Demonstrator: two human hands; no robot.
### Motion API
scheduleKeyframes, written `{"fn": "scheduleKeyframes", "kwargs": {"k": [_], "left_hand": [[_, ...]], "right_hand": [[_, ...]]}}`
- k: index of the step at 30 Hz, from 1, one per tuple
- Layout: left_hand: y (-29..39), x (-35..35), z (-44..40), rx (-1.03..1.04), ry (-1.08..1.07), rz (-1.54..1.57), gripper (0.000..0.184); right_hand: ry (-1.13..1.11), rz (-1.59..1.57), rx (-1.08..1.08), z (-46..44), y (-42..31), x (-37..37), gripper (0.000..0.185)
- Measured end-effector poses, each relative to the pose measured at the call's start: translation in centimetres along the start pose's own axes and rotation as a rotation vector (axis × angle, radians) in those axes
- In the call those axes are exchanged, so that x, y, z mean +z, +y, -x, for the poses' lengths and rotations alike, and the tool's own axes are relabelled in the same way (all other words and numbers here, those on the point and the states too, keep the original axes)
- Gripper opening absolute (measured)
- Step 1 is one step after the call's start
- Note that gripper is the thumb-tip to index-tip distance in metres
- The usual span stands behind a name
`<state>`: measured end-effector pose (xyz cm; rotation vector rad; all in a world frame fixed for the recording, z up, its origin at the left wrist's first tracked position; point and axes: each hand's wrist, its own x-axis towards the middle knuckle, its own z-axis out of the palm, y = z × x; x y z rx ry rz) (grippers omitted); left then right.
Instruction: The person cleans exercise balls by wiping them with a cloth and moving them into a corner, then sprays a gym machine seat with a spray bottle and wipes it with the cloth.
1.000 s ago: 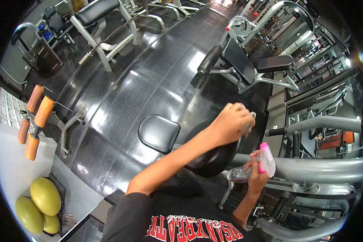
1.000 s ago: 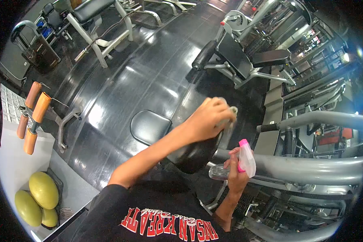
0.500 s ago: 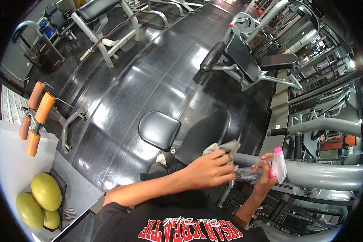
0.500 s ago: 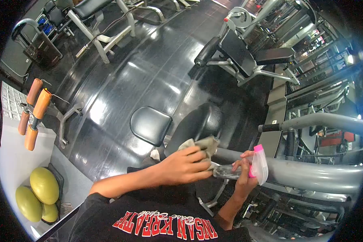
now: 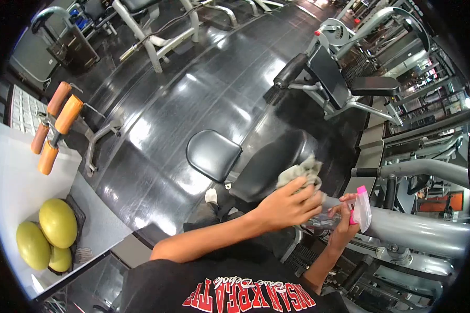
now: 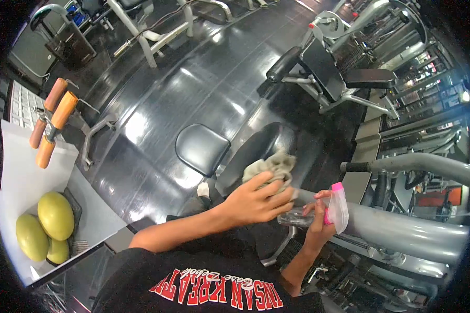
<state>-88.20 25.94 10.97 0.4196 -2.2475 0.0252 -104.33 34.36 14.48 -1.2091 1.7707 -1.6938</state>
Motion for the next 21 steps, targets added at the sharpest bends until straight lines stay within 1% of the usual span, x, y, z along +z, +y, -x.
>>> {"fn": "scheduleKeyframes", "kwargs": {"k": [1,4,6,8,9,10,12,13,14,16,17,19,21], "left_hand": [[0.8,-0.3,1.1,-0.035,0.038,-0.019,0.021],[2.5,-0.4,4.1,-0.077,0.045,-0.074,0.024],[3.6,-0.1,6.4,-0.113,0.029,-0.104,0.021],[4.4,1.2,9.6,-0.145,0.090,-0.082,0.021],[4.4,2.5,12.0,-0.117,0.134,-0.089,0.025],[4.8,3.9,13.7,-0.128,0.135,-0.099,0.025],[5.4,6.2,16.4,-0.360,0.366,0.032,0.036],[5.3,7.1,17.7,-0.441,0.330,0.061,0.046],[5.3,7.6,18.2,-0.559,0.338,0.140,0.049],[5.5,9.1,17.5,-0.994,0.554,0.231,0.041],[5.3,9.6,17.7,-0.995,0.561,0.215,0.041],[5.2,11.0,18.0,-1.530,0.654,0.336,0.034],[5.9,10.8,16.3,-1.521,0.684,0.340,0.033]], "right_hand": [[-0.015,0.001,0.004,-0.1,0.0,-0.4,0.020],[-0.063,-0.019,-0.032,-0.2,0.0,-0.9,0.019],[-0.087,-0.021,-0.020,-0.2,0.0,-1.0,0.018],[-0.127,-0.034,-0.029,0.0,0.3,-0.9,0.018],[-0.136,-0.032,-0.024,0.2,0.3,-0.8,0.019],[-0.145,-0.030,-0.018,0.3,0.4,-0.8,0.019],[-0.176,-0.029,-0.017,0.3,0.5,-0.6,0.018],[-0.199,-0.040,-0.017,0.3,0.6,-0.6,0.018],[-0.224,-0.049,-0.014,0.3,0.6,-0.5,0.018],[-0.232,-0.049,-0.003,0.2,-0.1,0.0,0.015],[-0.214,-0.052,0.005,0.1,-0.4,0.3,0.012],[-0.236,-0.054,-0.007,0.0,0.1,0.3,0.012],[-0.250,-0.050,-0.021,-0.3,0.4,0.1,0.012]]}}
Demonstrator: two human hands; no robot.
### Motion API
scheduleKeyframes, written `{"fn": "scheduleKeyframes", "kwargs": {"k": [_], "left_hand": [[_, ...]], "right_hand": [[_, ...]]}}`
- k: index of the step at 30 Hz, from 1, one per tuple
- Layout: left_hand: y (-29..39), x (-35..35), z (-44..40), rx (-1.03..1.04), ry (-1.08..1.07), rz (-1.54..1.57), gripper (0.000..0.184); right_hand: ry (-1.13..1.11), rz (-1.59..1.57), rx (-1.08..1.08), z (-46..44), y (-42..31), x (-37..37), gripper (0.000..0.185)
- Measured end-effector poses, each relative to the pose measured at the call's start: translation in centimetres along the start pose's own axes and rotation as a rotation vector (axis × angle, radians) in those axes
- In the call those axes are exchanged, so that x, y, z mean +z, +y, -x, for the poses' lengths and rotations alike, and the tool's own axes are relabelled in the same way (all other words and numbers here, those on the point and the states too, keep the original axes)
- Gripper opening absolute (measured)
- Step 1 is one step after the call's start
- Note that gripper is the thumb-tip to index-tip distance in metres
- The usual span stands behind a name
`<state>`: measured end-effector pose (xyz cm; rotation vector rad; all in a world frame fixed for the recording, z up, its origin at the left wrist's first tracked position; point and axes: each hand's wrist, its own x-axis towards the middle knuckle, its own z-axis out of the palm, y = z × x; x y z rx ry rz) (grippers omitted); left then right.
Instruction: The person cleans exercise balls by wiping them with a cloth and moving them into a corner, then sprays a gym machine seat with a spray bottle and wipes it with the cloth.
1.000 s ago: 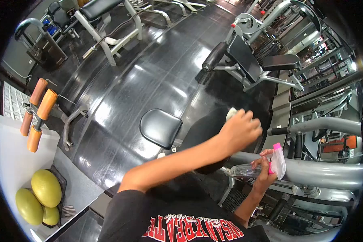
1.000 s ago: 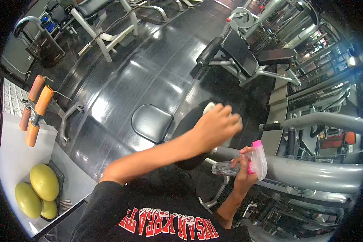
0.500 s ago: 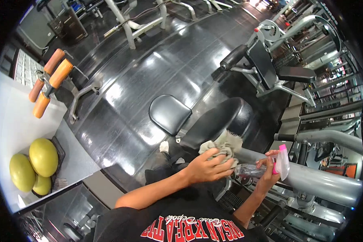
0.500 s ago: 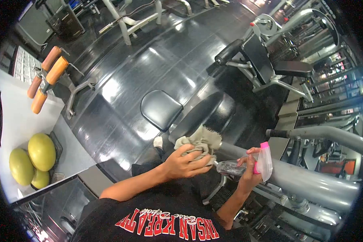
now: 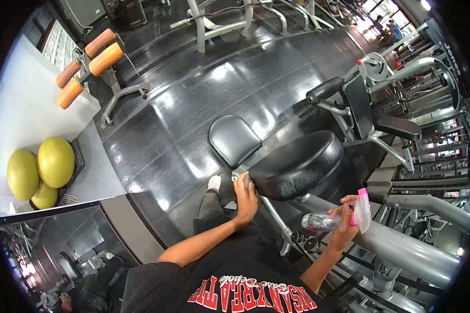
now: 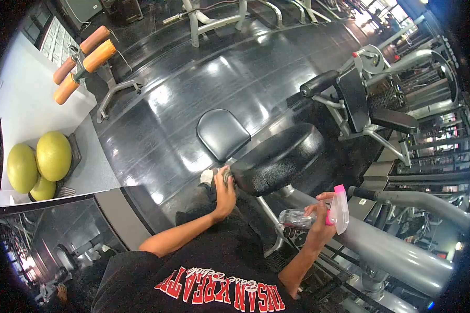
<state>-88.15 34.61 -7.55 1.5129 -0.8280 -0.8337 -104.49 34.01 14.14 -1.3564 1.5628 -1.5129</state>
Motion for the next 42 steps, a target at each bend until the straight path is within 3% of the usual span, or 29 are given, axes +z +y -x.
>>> {"fn": "scheduleKeyframes", "kwargs": {"k": [6,13,17,23,25,27,30,33,34,35,37,39,41,42], "left_hand": [[9.7,-0.1,2.1,0.068,0.008,0.071,0.030],[18.3,2.1,-0.9,0.885,-0.318,-0.181,0.044],[21.3,5.3,-4.2,1.113,-0.449,-0.550,0.030],[23.0,12.1,-10.1,1.322,-0.773,-0.716,0.020],[23.2,14.8,-12.2,1.311,-0.854,-0.699,0.022],[23.8,17.0,-14.0,1.011,-1.275,-0.800,0.023],[22.9,20.1,-16.6,0.781,-1.517,-0.797,0.029],[21.1,22.1,-18.6,0.759,-1.729,-0.764,0.033],[20.0,23.0,-19.3,0.540,-1.818,-0.687,0.033],[19.1,23.6,-19.5,0.542,-1.828,-0.680,0.033],[17.4,24.4,-20.2,0.306,-1.914,-0.663,0.034],[11.7,27.1,-21.4,0.088,-2.011,-0.671,0.032],[6.0,29.0,-22.8,0.308,-2.062,-0.714,0.037],[-2.5,32.8,-22.1,0.314,-2.070,-0.714,0.037]], "right_hand": [[-0.026,-0.026,0.011,-0.2,0.5,-0.2,0.014],[-0.011,-0.050,-0.005,-0.6,0.6,0.0,0.015],[-0.001,-0.038,0.014,-0.6,0.1,-0.8,0.016],[0.060,-0.059,0.000,-0.2,0.1,-1.3,0.014],[0.067,-0.052,0.001,-0.1,0.1,-1.3,0.014],[0.073,-0.044,0.002,0.0,0.2,-1.1,0.013],[0.087,-0.061,0.017,0.2,0.6,-1.1,0.014],[0.113,-0.059,0.048,0.5,0.7,-0.9,0.013],[0.129,-0.054,0.062,0.5,0.7,-0.9,0.013],[0.146,-0.050,0.077,0.6,0.7,-0.9,0.013],[0.166,-0.058,0.087,0.6,0.8,-0.8,0.014],[0.182,-0.031,0.107,0.7,1.0,-0.8,0.014],[0.179,-0.020,0.115,0.8,1.2,-0.6,0.018],[0.167,-0.011,0.125,0.7,1.2,-0.4,0.022]]}}
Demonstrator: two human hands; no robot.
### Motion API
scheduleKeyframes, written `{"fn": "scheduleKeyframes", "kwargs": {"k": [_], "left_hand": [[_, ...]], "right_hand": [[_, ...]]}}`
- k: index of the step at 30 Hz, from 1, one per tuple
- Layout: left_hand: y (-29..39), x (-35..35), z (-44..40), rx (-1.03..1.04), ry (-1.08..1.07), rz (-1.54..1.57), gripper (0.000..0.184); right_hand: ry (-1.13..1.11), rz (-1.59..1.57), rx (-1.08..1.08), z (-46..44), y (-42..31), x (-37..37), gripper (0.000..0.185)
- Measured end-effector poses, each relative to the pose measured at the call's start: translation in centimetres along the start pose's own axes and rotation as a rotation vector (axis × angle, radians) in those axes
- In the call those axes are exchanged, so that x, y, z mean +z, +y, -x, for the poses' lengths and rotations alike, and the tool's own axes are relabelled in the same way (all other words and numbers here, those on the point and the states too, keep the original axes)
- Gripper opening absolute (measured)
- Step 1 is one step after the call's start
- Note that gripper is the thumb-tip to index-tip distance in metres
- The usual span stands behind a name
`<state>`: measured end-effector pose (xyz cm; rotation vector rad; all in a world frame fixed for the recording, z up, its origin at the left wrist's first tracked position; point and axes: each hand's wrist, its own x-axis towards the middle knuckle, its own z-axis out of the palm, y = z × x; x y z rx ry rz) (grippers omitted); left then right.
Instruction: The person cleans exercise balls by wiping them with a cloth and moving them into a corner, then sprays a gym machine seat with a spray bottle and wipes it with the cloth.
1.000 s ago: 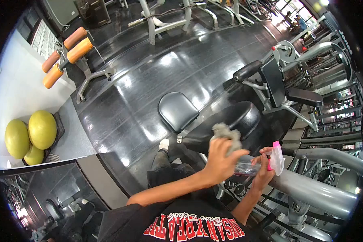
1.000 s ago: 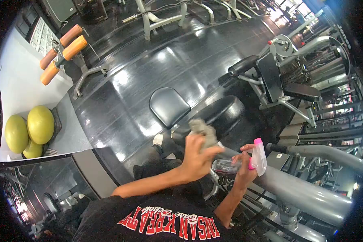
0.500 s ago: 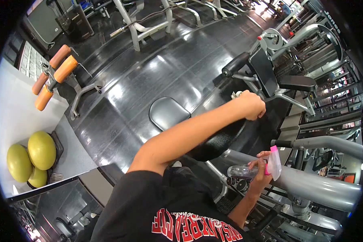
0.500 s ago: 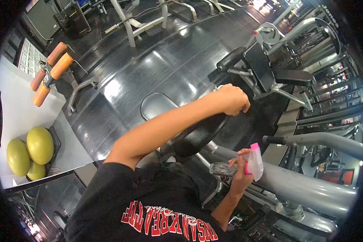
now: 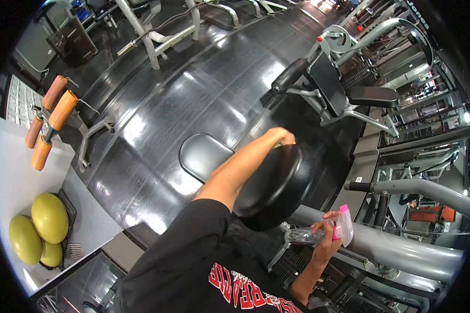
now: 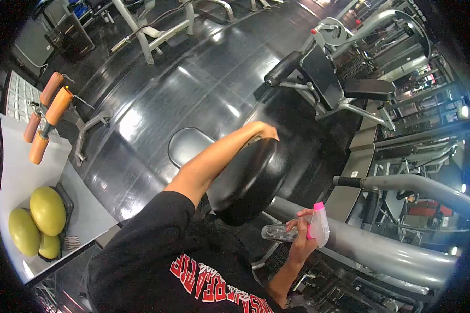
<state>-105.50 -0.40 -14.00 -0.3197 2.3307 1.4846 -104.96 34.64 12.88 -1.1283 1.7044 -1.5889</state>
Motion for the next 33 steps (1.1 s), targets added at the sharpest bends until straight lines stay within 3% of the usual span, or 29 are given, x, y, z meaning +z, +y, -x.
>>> {"fn": "scheduleKeyframes", "kwargs": {"k": [1,2,5,7,12,16,17,19,21,22,23,25,28,33], "left_hand": [[-7.4,0.5,-6.2,0.109,0.174,-0.072,0.036],[-3.1,1.2,-0.9,0.126,0.165,-0.022,0.034],[0.6,0.3,1.9,0.247,0.154,0.071,0.031],[7.5,-1.0,7.9,0.046,0.098,0.294,0.024],[12.0,-2.9,10.1,0.197,-0.027,0.321,0.020],[15.2,-3.8,12.5,0.408,0.127,0.119,0.020],[17.2,-4.0,14.5,0.360,0.133,0.198,0.020],[20.3,-3.8,16.6,0.619,0.193,0.137,0.021],[24.9,-2.0,21.3,0.486,0.159,0.014,0.020],[24.7,-0.1,20.7,0.555,0.305,-0.243,0.019],[25.8,1.9,21.9,0.403,0.396,-0.382,0.019],[25.9,5.7,22.5,0.381,0.680,-0.667,0.020],[26.5,9.8,24.4,0.348,0.983,-0.775,0.018],[26.9,13.7,27.5,0.331,1.025,-0.727,0.021]], "right_hand": [[0.008,0.002,0.000,0.0,0.1,0.2,0.022],[0.014,-0.006,0.020,0.0,0.1,0.6,0.022],[0.022,-0.014,0.056,-0.2,0.3,1.4,0.023],[0.021,-0.019,0.064,-0.4,0.4,2.1,0.023],[0.062,-0.006,0.010,-0.6,-0.4,2.6,0.023],[0.105,-0.038,-0.003,-0.2,-0.5,2.2,0.024],[0.115,-0.035,-0.011,-0.2,-0.5,2.1,0.024],[0.132,-0.038,-0.020,-0.1,-0.6,1.9,0.024],[0.150,-0.056,-0.019,-0.6,-0.8,1.8,0.024],[0.149,-0.061,-0.022,-0.9,-0.7,1.6,0.024],[0.153,-0.056,-0.034,-1.2,-0.7,1.3,0.022],[0.144,-0.057,-0.044,-2.0,-0.7,0.6,0.021],[0.149,-0.076,-0.096,-3.1,-0.8,-0.2,0.023],[0.065,-0.169,-0.115,-4.6,-0.2,-1.0,0.025]]}}
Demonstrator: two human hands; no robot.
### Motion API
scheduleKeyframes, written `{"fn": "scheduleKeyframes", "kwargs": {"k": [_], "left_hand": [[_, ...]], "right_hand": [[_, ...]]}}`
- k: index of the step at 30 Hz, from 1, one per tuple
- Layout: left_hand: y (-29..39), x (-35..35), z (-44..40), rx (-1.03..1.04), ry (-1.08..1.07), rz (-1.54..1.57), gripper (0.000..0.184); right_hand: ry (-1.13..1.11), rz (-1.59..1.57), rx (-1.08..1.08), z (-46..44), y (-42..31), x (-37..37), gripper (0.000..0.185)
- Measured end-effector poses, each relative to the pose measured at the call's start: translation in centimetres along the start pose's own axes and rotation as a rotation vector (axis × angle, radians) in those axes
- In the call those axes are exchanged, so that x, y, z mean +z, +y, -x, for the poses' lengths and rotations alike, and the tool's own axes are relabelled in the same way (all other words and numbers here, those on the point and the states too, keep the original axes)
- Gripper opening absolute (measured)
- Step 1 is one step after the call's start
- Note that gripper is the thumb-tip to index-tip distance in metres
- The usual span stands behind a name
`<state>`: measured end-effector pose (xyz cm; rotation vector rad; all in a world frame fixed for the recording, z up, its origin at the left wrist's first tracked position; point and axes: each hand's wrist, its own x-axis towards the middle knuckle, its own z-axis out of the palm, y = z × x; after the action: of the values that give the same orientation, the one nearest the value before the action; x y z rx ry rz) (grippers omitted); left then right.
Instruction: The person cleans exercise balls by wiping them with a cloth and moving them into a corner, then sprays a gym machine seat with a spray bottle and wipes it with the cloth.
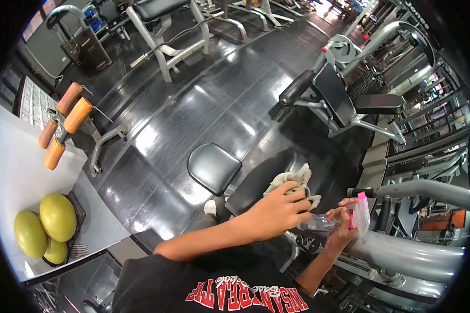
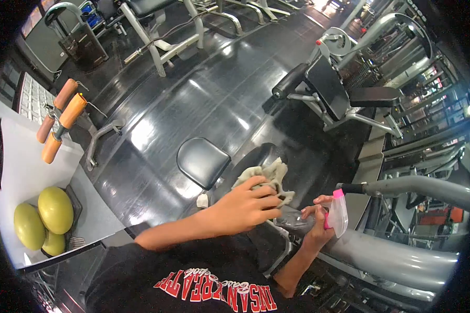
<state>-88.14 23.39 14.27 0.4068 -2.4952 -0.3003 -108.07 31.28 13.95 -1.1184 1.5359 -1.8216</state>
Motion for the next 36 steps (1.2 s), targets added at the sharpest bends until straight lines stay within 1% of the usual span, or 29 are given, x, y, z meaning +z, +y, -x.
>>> {"fn": "scheduleKeyframes", "kwargs": {"k": [2,3,4,6,7,10,11,12,14,15,16,18,19,20,22,23,24,26,28,30,32,34,36], "left_hand": [[-0.2,0.5,1.3,-0.080,0.228,0.177,0.030],[-0.2,0.5,1.9,-0.153,0.247,0.232,0.035],[-0.2,0.6,2.2,-0.159,0.251,0.225,0.035],[0.0,0.6,2.5,-0.366,0.431,0.266,0.039],[0.0,0.9,2.6,-0.378,0.437,0.259,0.039],[-0.5,1.6,3.5,-0.582,0.459,0.312,0.041],[-0.9,1.6,3.9,-0.602,0.510,0.412,0.035],[-1.2,2.1,4.5,-0.614,0.515,0.413,0.035],[-2.4,3.4,5.6,-0.847,0.778,0.796,0.030],[-2.9,4.1,6.1,-0.943,0.889,0.979,0.025],[-3.7,5.2,6.8,-0.950,0.893,0.988,0.025],[-5.3,7.6,8.2,-1.015,0.902,1.095,0.024],[-5.7,8.8,8.6,-1.025,0.893,1.103,0.023],[-5.7,9.0,8.8,-1.022,0.890,1.118,0.023],[-6.0,9.2,9.2,-0.995,0.958,1.386,0.024],[-6.1,9.2,9.3,-0.958,0.938,1.422,0.026],[-6.1,9.2,9.4,-0.959,0.937,1.436,0.026],[-6.3,8.7,9.6,-0.894,0.856,1.386,0.026],[-6.2,7.9,9.3,-0.904,0.827,1.395,0.027],[-5.8,7.6,8.8,-0.874,0.758,1.308,0.027],[-5.5,7.3,8.5,-0.891,0.727,1.343,0.027],[-5.4,7.1,8.4,-0.859,0.659,1.231,0.028],[-5.3,6.9,8.2,-0.855,0.667,1.258,0.028]], "right_hand": [[-0.094,0.005,-0.029,-0.8,0.0,0.2,0.025],[-0.102,0.000,-0.029,-1.0,0.1,0.2,0.025],[-0.125,-0.017,-0.022,-1.1,0.1,0.3,0.024],[-0.163,-0.036,-0.016,-1.4,0.2,0.4,0.024],[-0.207,-0.029,0.004,-1.5,0.1,0.4,0.024],[-0.324,-0.027,0.069,-1.8,-0.5,1.1,0.024],[-0.377,-0.023,0.106,-1.8,-1.0,1.3,0.025],[-0.387,-0.019,0.113,-1.8,-1.7,1.6,0.025],[-0.583,0.033,0.128,-1.9,-3.5,2.2,0.041],[-0.604,0.020,0.191,-1.4,-4.4,2.9,0.056],[-0.629,0.035,0.231,-1.1,-5.1,3.2,0.060],[-0.742,0.094,0.383,-0.8,-5.8,3.6,0.060],[-0.805,0.139,0.413,-1.0,-6.4,4.3,0.049],[-0.797,0.151,0.415,-0.8,-6.4,4.9,0.049],[-0.818,0.328,0.469,-0.4,-6.5,6.1,0.033],[-0.796,0.364,0.488,-0.2,-6.8,6.9,0.021],[-0.791,0.375,0.493,-0.2,-6.8,7.0,0.021],[-0.826,0.492,0.515,-0.1,-6.6,7.3,0.021],[-0.830,0.554,0.529,0.2,-6.8,7.9,0.021],[-0.826,0.616,0.537,0.2,-7.3,8.7,0.020],[-0.865,0.773,0.504,0.1,-8.0,9.8,0.020],[-0.823,0.803,0.525,0.3,-8.2,10.4,0.020],[-0.787,0.834,0.544,0.4,-8.3,10.7,0.020]]}}
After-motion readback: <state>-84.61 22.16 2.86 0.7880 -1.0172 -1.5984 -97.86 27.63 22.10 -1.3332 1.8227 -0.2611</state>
